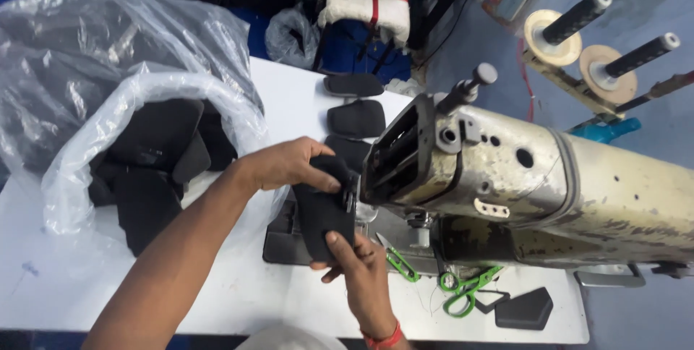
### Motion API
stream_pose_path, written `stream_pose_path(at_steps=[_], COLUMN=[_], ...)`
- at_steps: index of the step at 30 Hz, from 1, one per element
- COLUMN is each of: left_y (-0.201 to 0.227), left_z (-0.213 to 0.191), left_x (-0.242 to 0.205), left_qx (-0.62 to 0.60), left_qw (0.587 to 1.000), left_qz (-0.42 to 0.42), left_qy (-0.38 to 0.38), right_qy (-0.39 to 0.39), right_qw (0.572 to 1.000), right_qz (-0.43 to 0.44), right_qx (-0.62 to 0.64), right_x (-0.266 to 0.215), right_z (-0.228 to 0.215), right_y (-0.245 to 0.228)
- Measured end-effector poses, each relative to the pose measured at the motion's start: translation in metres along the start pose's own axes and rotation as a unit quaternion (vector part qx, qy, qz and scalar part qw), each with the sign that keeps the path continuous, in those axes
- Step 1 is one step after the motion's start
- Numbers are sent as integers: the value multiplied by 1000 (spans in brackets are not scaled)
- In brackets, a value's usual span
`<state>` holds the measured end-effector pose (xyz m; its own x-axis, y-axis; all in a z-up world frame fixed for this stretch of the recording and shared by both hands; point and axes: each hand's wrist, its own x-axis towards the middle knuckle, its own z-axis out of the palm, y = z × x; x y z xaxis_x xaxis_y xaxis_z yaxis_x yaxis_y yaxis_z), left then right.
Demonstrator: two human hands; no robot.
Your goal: Inspecting and aligning black shoe upper components at a sewing workstation in a manufacturing environment.
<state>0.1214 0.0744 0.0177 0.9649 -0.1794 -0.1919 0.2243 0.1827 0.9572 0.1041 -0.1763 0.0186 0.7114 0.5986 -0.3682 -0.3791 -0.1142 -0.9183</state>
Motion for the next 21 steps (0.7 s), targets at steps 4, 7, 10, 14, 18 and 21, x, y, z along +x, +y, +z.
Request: stream_pose_path(at_steps=[4,7,10,14,18,21], left_y=[1,10,11,27,29,17], left_z=[-4,-13,-19,-24,-29,-35], left_x=[5,14,24,27,6,-13], left_qx=[6,13,65,96,111,140], left_qw=[1000,1000,997,995,992,988], left_qz=[-2,-16,-26,-14,-24,17], left_qy=[-7,3,-14,-1,48,63], right_qy=[26,41,55,82,103,110], right_qw=[999,997,996,993,991,992], right_qz=[9,7,1,-11,-13,-26], right_qx=[35,66,73,86,79,54], right_x=[6,13,13,16,18,12], right_z=[6,14,25,32,31,26], right_y=[12,15,13,11,21,17])
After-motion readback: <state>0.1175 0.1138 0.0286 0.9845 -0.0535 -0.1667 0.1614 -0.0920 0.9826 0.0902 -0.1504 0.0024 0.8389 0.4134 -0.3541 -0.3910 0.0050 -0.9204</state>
